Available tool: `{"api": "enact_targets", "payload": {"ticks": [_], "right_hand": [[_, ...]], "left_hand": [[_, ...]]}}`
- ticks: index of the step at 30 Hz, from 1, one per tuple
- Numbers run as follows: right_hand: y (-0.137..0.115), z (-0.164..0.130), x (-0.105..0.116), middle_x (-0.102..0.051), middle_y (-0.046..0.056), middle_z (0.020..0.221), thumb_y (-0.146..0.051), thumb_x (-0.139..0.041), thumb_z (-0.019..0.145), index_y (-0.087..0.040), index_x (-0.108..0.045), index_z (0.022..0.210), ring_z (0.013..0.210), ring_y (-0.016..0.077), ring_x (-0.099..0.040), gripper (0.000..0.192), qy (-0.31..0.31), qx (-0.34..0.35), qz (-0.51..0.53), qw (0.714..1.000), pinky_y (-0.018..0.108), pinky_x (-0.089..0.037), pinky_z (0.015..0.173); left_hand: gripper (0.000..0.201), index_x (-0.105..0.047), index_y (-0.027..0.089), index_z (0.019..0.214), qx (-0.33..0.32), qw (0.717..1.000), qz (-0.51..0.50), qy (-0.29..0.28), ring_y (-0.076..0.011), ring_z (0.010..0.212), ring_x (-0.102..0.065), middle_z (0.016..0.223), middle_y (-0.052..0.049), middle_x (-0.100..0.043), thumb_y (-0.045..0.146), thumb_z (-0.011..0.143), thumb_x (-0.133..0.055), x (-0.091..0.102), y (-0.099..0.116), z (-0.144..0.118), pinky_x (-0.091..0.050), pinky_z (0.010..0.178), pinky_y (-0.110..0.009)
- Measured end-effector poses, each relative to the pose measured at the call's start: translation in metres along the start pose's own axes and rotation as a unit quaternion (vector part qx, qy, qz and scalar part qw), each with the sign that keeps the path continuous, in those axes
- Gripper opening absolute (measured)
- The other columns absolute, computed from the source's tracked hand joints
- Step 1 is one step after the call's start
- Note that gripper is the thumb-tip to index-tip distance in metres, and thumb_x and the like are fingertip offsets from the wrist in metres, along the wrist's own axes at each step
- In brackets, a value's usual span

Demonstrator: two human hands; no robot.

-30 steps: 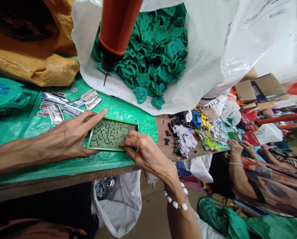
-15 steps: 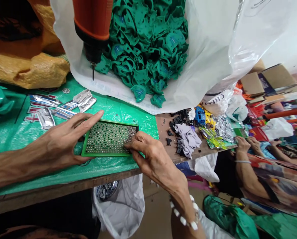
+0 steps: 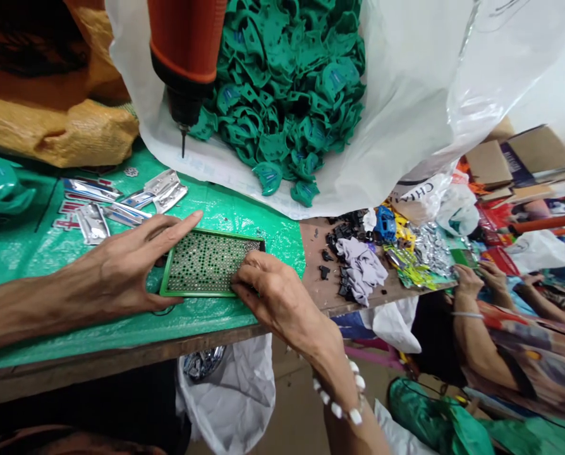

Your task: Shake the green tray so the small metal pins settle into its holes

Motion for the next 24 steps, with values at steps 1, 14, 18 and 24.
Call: {"api": "enact_targets", "payload": {"ticks": [1, 14, 18, 24], "right_hand": [[0.0, 0.003, -0.001, -0.059, 0.003, 0.083, -0.021, -0.054, 0.098, -0.018, -0.065, 0.081, 0.075, 0.0133, -0.054, 0.021, -0.009, 0.004, -0.003, 1.0, 0.027, -0.04, 0.065], [0.004, 0.025, -0.02, -0.047, -0.003, 0.062, -0.015, -0.059, 0.083, -0.02, -0.045, 0.064, 0.052, 0.009, -0.031, 0.024, -0.151, -0.061, -0.125, 0.979, 0.03, -0.019, 0.054], [0.009, 0.029, -0.022, -0.045, -0.003, 0.056, -0.014, -0.059, 0.078, -0.02, -0.048, 0.06, 0.05, 0.009, -0.026, 0.021, -0.164, -0.102, -0.173, 0.966, 0.031, -0.015, 0.053], [0.004, 0.032, -0.021, -0.045, -0.004, 0.051, -0.009, -0.056, 0.072, -0.019, -0.047, 0.056, 0.049, 0.0077, -0.031, 0.021, -0.18, -0.124, -0.158, 0.963, 0.03, -0.018, 0.053]], "left_hand": [[0.109, -0.013, 0.021, 0.16, -0.001, 1.0, -0.001, -0.005, -0.0316, 0.108, -0.062, 0.133, -0.016, -0.05, 0.028, 0.072, -0.078, -0.001, 0.0, 0.0, -0.059, 0.079, -0.036], [0.106, -0.017, 0.013, 0.158, -0.015, 1.0, -0.004, -0.012, -0.0288, 0.103, -0.061, 0.13, -0.017, -0.05, 0.028, 0.071, -0.077, -0.003, 0.004, 0.002, -0.056, 0.081, -0.036], [0.106, -0.013, 0.009, 0.158, -0.034, 0.999, 0.008, -0.015, -0.0286, 0.105, -0.06, 0.13, -0.019, -0.05, 0.027, 0.075, -0.076, -0.006, 0.005, 0.004, -0.055, 0.084, -0.036], [0.099, -0.024, 0.0, 0.152, 0.018, 0.999, 0.013, -0.049, -0.0304, 0.108, -0.059, 0.128, -0.019, -0.051, 0.028, 0.072, -0.077, -0.004, 0.003, 0.005, -0.055, 0.086, -0.037]]}}
Point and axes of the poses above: each hand's wrist, its own z-axis towards the middle knuckle, its own x-axis out of the back of the hand, y = z × x, the point moved 10 cm from there along z, towards the middle knuckle
